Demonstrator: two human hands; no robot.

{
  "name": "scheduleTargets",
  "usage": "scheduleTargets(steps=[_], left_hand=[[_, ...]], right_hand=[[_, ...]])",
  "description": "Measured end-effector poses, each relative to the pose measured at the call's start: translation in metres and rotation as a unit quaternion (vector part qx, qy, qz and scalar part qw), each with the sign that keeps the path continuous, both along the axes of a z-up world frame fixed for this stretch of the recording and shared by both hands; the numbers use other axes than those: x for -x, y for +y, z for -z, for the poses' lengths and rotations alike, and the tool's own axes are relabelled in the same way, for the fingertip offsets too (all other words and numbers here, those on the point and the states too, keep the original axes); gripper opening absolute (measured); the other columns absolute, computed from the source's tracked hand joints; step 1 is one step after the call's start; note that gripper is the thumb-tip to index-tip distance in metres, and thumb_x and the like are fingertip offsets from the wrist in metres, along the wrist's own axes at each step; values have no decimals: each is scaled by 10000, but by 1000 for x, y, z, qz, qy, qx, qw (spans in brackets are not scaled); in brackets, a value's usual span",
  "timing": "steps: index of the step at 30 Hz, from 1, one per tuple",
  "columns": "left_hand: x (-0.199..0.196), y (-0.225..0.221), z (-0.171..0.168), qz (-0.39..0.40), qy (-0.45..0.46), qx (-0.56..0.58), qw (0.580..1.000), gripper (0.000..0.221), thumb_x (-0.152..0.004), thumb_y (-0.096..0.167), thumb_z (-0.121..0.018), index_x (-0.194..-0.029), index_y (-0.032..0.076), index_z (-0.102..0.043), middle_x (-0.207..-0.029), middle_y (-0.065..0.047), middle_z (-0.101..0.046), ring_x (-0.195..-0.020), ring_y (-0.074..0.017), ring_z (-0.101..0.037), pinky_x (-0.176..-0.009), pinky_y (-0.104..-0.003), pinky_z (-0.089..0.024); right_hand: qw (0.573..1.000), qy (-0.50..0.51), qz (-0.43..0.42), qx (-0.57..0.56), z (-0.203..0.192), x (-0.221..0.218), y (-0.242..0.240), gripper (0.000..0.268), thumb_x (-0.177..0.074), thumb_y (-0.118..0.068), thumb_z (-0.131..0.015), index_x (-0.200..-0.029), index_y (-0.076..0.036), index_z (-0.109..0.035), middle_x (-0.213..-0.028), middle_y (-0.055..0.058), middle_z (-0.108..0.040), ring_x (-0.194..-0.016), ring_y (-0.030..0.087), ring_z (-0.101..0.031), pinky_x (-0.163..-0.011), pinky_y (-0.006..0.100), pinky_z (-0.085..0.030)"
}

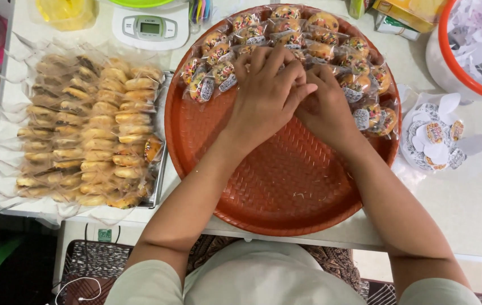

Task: Arranging individually wrapped baked goods in a tray and applying labels to each package.

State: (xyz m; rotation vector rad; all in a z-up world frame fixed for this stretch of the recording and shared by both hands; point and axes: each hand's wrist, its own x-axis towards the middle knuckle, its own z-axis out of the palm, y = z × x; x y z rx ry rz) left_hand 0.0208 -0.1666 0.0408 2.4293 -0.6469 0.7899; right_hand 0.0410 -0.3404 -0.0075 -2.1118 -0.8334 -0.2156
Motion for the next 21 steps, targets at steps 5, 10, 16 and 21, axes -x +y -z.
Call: scheduleTargets(steps=[5,10,16,21], left_hand=[[12,17,-22,27,119,86,989,485,-1016,613,-349,-1208,179,-451,-1120,-35,-531,-1103,-252,-504,-986,-427,-333],[4,31,11,55,213,193,956,775,-949,707,-538,-1480,185,-324,-1289,-77,-520,-1242,-222,-537,-1178,-514,-355],[5,28,39,184,319,298,881,719,-939,642,-659,-1311,31,-591,-1157,-211,-630,-1164,-401,-618,-982,-534,-483],[4,30,42,172,314,300,884,429,-938,442,-748,-1167,94,-646,-934,-122,-679,-897,-244,-707,-762,-387,-593]], right_hand=[[996,79,-5,-33,-13,-2,-3,240,-933,83,-656,-1155,19,-592,-1121,159,-509,-969,296,-515,-753,379,-461],[978,203,-26,-50,-30,-3,-3,361,-1014,-210,-650,-1320,-37,-568,-1355,167,-593,-1262,318,-577,-1074,437,-463],[940,284,-10,-189,-6,-10,-8,574,-837,-63,-887,-1320,-18,-578,-1021,78,-650,-965,140,-620,-850,264,-558],[938,313,-27,-147,-11,-8,-10,594,-774,53,-869,-1267,8,-539,-1141,203,-656,-1023,323,-704,-872,419,-621]])
